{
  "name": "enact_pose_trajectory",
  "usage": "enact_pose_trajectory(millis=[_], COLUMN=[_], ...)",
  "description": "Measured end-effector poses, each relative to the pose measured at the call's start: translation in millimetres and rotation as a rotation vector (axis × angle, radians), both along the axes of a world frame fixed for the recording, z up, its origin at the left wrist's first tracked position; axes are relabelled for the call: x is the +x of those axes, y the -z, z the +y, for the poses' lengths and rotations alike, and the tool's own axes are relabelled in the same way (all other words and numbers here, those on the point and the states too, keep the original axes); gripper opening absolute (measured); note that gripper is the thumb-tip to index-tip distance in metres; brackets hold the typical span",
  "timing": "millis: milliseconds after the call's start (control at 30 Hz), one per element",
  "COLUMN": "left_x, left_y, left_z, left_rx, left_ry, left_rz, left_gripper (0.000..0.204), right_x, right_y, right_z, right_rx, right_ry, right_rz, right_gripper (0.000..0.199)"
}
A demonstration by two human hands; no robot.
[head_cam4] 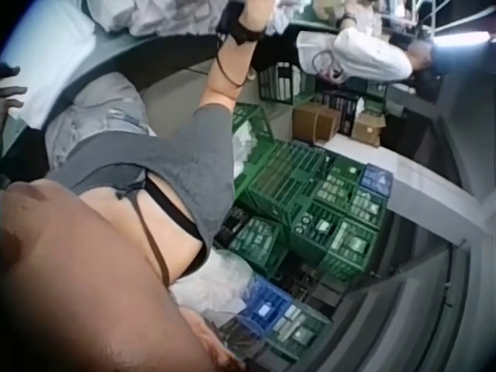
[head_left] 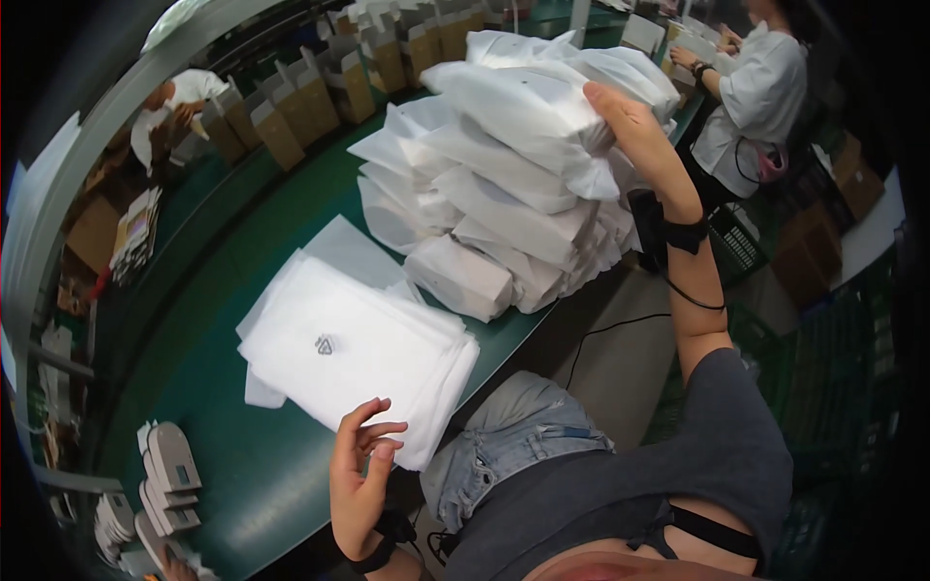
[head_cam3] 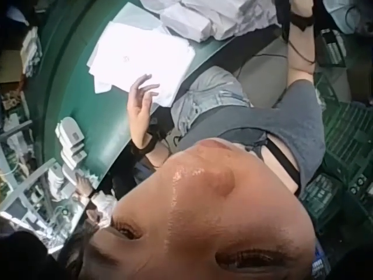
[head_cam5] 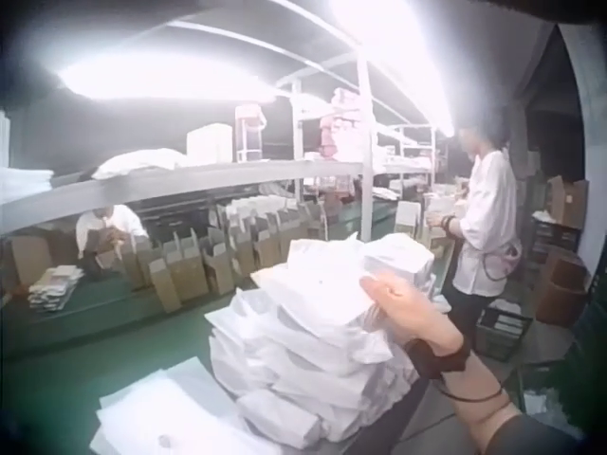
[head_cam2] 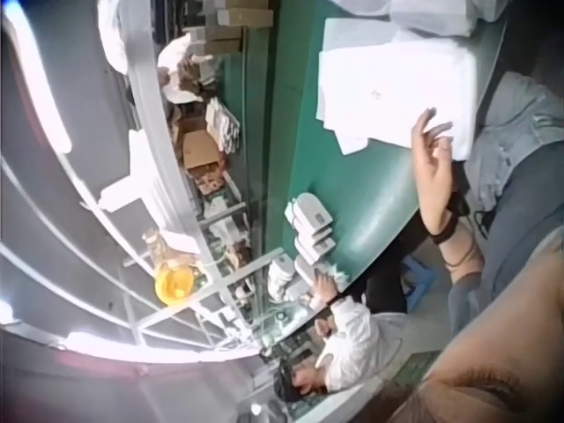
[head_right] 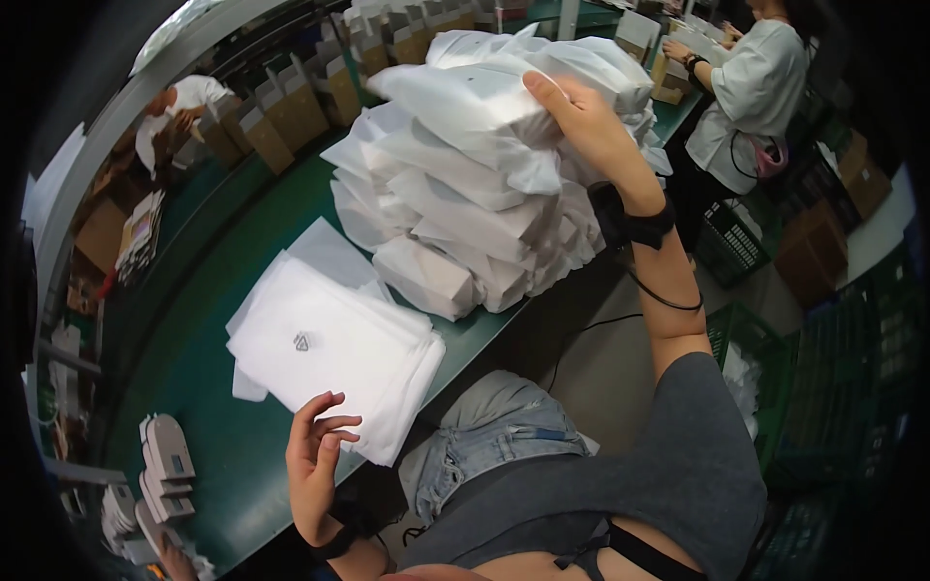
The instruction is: The person picks up a speaker, turns it over to inspect it, and slides it into a plastic bag. They then place the bagged speaker onto a stack and repeat the process with another speaker.
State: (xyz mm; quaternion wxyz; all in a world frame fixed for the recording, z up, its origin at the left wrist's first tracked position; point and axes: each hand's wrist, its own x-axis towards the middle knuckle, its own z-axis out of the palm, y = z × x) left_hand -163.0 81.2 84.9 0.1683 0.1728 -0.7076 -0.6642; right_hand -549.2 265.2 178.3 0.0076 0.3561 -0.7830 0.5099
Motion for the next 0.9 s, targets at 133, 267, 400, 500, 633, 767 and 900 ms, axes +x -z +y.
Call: enact_pose_trajectory(millis=[133, 267, 400, 500, 633, 767, 900], left_x=[20.5, 27.6, 68.4, 124.0, 181.8, 216.3, 185.6], left_y=[9.1, 19.6, 26.2, 39.4, 56.5, 73.6, 82.0], left_z=[-3.8, -22.8, -71.5, -141.2, -237.5, -278.0, -267.2], left_rx=[0.003, -0.093, -0.513, -0.909, -1.393, -1.699, -1.746], left_ry=[-0.045, -0.107, -0.618, -0.980, -1.207, -1.362, -1.065], left_rz=[-0.057, -0.041, -0.306, -0.304, -0.427, -0.981, -1.064], left_gripper=[0.038, 0.030, 0.022, 0.024, 0.038, 0.055, 0.066], right_x=[-0.5, 17.0, 42.3, 91.5, 142.1, 170.7, 191.3], right_y=[30.1, 55.4, 68.6, 94.3, 114.1, 118.9, 119.7], right_z=[-26.2, 3.6, 29.5, 6.6, -16.2, -27.1, -34.0], right_rx=[-0.164, -0.490, -0.627, -0.691, -0.525, -0.377, -0.317], right_ry=[0.077, 0.042, -0.133, -0.274, -0.309, -0.380, -0.484], right_rz=[0.417, 0.556, 1.063, 0.891, 0.538, 0.291, 0.131], right_gripper=[0.046, 0.036, 0.031, 0.029, 0.022, 0.018, 0.015])
